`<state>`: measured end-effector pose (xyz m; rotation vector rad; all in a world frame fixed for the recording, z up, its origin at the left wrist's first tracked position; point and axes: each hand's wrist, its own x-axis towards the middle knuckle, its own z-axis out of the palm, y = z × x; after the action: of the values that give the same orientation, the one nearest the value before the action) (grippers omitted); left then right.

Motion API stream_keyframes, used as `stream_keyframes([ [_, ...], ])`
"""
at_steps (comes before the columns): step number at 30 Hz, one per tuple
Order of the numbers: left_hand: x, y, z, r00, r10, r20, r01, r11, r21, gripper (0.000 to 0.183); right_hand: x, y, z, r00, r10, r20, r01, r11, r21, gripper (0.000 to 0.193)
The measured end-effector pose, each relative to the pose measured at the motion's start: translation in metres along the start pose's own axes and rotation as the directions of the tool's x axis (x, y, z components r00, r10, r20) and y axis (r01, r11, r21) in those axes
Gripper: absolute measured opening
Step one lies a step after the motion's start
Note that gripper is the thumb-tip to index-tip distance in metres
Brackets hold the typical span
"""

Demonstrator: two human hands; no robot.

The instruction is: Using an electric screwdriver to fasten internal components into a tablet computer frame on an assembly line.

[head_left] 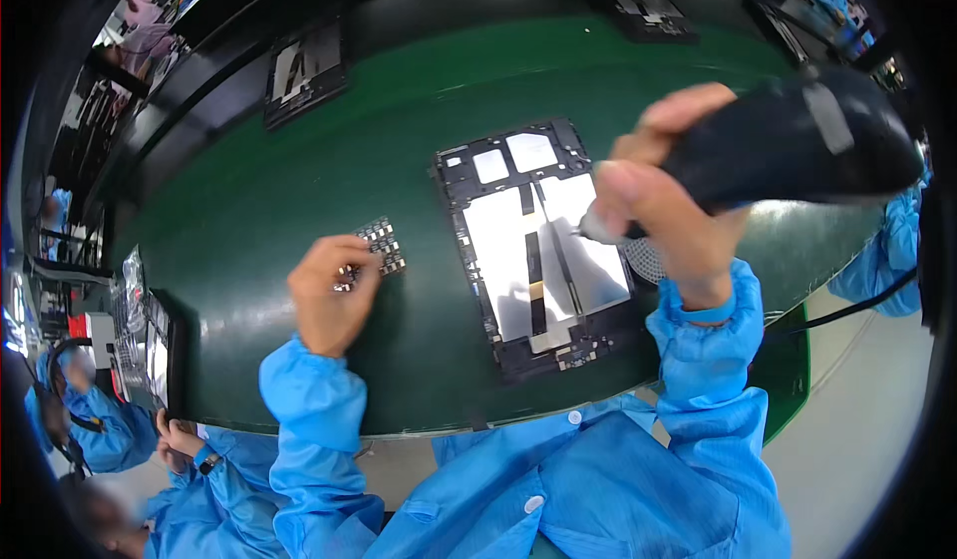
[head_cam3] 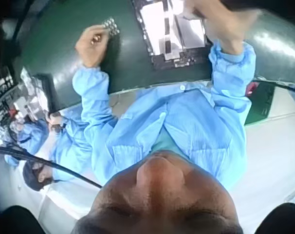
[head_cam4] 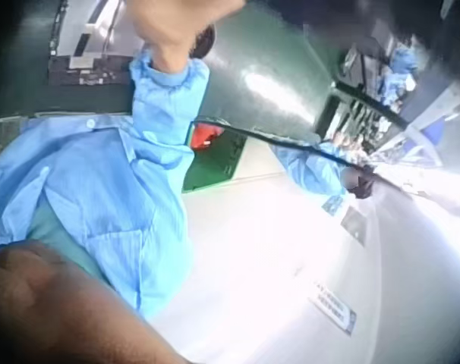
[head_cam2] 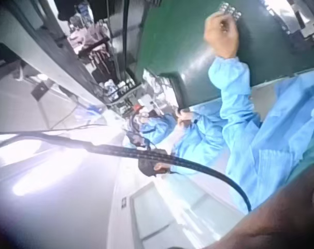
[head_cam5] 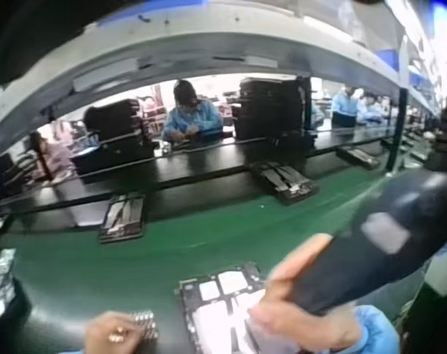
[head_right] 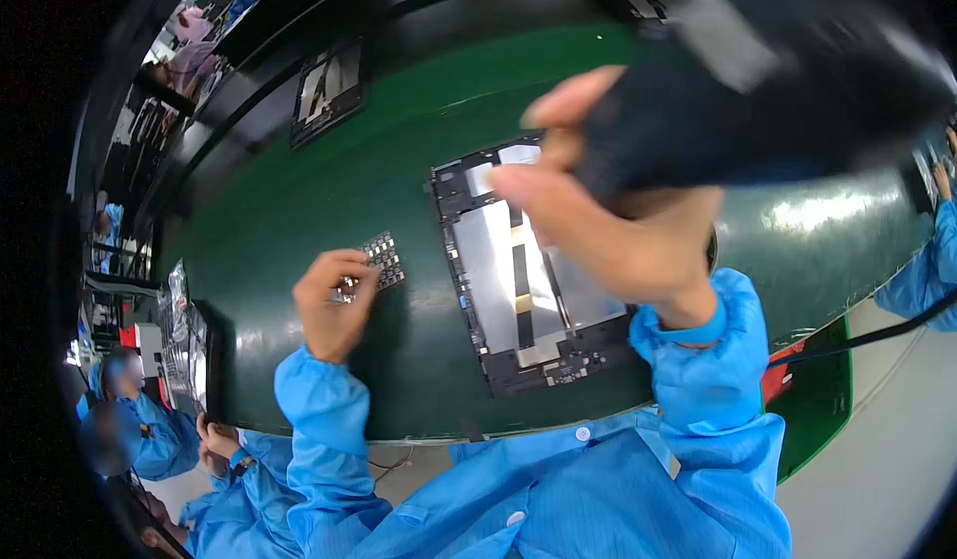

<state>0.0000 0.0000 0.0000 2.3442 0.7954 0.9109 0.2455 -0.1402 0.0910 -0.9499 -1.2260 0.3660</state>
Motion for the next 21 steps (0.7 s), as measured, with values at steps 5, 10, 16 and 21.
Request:
stream_keyframes([
  [5, -0.006, -0.015, 0.016, 0.990, -0.108, 0.086, 0.119, 0.983, -0.142, 0.006, 0.025, 0.022, 0.070, 0.987, 0.162, -0.013, -0.160, 0.984, 0.075, 0.023],
  [10, -0.004, -0.039, 0.008, 0.970, -0.200, -0.137, 0.180, 0.973, -0.147, 0.010, 0.025, 0.050, 0.089, 0.973, 0.232, 0.011, -0.232, 0.964, 0.127, 0.020],
  [16, 0.001, -0.037, 0.008, 0.974, -0.132, -0.186, 0.105, 0.983, -0.149, 0.012, 0.028, 0.060, 0.095, 0.975, 0.222, 0.024, -0.223, 0.972, 0.072, 0.019],
  [21, 0.003, -0.032, 0.006, 0.977, -0.138, -0.162, 0.121, 0.986, -0.111, 0.011, 0.029, 0.064, 0.095, 0.980, 0.200, 0.018, -0.201, 0.978, 0.057, 0.019],
])
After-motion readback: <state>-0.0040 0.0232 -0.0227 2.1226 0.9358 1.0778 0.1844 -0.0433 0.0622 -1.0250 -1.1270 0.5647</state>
